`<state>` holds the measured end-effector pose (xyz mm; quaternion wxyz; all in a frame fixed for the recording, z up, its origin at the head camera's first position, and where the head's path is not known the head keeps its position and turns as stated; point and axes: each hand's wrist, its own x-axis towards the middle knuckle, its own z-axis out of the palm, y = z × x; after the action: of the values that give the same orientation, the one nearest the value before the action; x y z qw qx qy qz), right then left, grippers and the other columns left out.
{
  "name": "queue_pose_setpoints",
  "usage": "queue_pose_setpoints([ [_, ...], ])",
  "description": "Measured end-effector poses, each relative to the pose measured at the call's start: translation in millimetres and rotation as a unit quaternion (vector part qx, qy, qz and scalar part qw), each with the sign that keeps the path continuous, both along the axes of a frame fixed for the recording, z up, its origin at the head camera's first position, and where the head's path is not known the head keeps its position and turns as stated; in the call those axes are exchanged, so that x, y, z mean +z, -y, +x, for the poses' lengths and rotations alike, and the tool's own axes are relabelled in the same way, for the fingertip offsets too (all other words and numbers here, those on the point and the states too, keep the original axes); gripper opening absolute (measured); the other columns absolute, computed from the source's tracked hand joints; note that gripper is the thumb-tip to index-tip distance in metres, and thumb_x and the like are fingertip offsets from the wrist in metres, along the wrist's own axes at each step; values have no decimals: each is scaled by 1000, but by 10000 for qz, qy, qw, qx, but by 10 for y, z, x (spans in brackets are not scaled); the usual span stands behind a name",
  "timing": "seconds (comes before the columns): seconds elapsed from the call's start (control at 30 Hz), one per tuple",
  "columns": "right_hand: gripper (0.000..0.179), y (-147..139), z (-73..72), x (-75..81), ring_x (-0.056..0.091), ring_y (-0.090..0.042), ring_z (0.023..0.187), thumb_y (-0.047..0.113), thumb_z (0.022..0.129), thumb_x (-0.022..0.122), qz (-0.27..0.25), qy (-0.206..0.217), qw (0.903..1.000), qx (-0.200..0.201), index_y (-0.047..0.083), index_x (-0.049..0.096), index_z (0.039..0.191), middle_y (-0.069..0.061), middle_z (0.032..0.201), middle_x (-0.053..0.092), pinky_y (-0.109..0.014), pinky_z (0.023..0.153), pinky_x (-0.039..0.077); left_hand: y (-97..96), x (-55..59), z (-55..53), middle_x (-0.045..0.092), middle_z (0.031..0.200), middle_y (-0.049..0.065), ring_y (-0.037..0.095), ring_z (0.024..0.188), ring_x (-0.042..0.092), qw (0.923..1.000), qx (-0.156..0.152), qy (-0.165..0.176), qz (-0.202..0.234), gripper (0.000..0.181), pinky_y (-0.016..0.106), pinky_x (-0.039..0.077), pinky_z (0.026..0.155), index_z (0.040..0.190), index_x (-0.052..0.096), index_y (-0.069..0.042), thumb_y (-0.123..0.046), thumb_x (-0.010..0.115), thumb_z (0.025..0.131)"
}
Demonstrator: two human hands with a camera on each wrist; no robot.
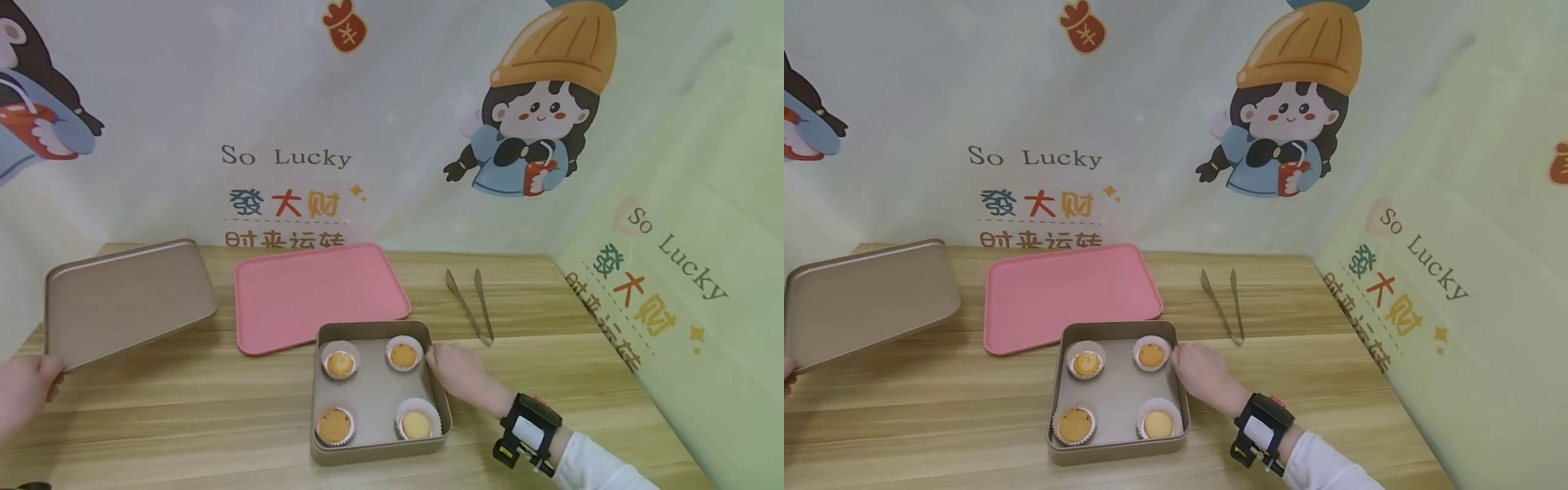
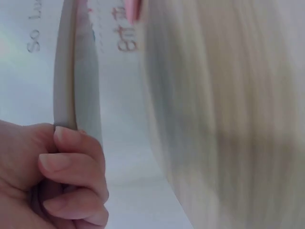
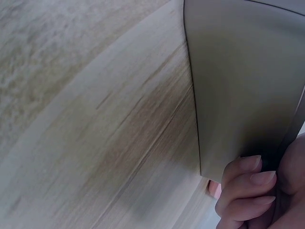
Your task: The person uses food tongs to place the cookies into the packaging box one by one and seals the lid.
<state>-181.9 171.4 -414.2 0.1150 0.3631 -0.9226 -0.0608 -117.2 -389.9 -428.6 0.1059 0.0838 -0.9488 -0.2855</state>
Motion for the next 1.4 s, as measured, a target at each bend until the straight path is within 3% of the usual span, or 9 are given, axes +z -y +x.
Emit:
queue_pose_setpoints([
  [0.13, 16, 12, -5, 14, 46, -19, 45, -2, 81, 56, -20, 7, 10000, 4, 5, 46, 72, -3, 60, 41, -28, 32, 35, -508, 414, -48, 38, 50, -2, 15, 42, 31, 9981, -179, 69, -580, 40, 31, 27, 40, 57, 43, -9, -12, 26, 93],
  [0.23, 18, 15, -3, 16, 46, -19, 45, -3, 81, 56, -78, 39, 10000, -5, 5, 44, 71, -4, 59, 40, -29, 32, 35, -910, 641, -113, 36, 49, -2, 16, 43, 31, 9948, -558, -344, -782, 39, 30, 25, 40, 56, 40, -11, -10, 30, 93],
  [0.37, 20, 12, 3, 16, 45, -19, 44, -3, 82, 55, -209, 116, 9997, -64, 6, 41, 69, -3, 58, 39, -29, 31, 34, -1394, 781, -240, 38, 49, -2, 15, 43, 32, 9896, -961, -825, -676, 37, 29, 25, 40, 54, 40, -11, -7, 33, 90],
  [0.53, 21, 2, 3, 7, 43, -17, 45, -3, 83, 54, -269, 232, 9993, -120, 7, 41, 69, -2, 59, 38, -29, 32, 34, -1928, 791, -372, 41, 52, -2, 15, 46, 38, 9782, -1592, -1093, -765, 32, 29, 29, 40, 57, 41, -10, 1, 39, 87],
  [0.7, 23, -2, -17, -20, 40, -14, 45, 1, 87, 50, -605, 617, 9954, -406, 9, 40, 67, 1, 57, 34, -28, 33, 33, -2361, 756, -439, 39, 53, -1, 16, 48, 38, 9784, -1762, -962, -498, 30, 28, 30, 42, 55, 40, -10, 2, 41, 83],
  [1.0, 40, -39, -124, 144, 39, -10, 45, 19, 97, 36, -2239, 2066, 9437, -1291, 9, 48, 61, 5, 51, 40, -28, 43, 35, -2642, 666, -423, 29, 54, -2, 16, 49, 31, 9575, -2232, -1456, -1099, 32, 28, 28, 42, 57, 31, -12, 11, 45, 74],
  [1.13, 40, -53, -303, 402, 41, -11, 41, 19, 98, 32, -3388, 2633, 8922, -1409, 5, 55, 69, 1, 50, 46, -26, 42, 34, -2666, 669, -408, 30, 54, -1, 16, 48, 32, 9602, -2164, -1433, -1036, 33, 29, 28, 41, 57, 32, -12, 10, 45, 77],
  [1.3, 42, 14, -552, 574, 33, -9, 41, 33, 98, 35, -4791, 4085, 7649, -1361, 3, 49, 73, -3, 52, 42, -22, 40, 27, -2711, 669, -388, 30, 53, -1, 16, 48, 32, 9693, -2017, -1183, -759, 30, 27, 27, 40, 57, 32, -11, 8, 41, 78],
  [1.4, 43, 54, -635, 581, 36, -8, 45, 37, 96, 38, -4959, 4447, 7318, -1442, 0, 52, 78, -3, 57, 44, -23, 43, 30, -2739, 655, -365, 28, 53, -1, 15, 48, 31, 9650, -2114, -1277, -885, 30, 27, 26, 40, 57, 30, -12, 10, 41, 75],
])
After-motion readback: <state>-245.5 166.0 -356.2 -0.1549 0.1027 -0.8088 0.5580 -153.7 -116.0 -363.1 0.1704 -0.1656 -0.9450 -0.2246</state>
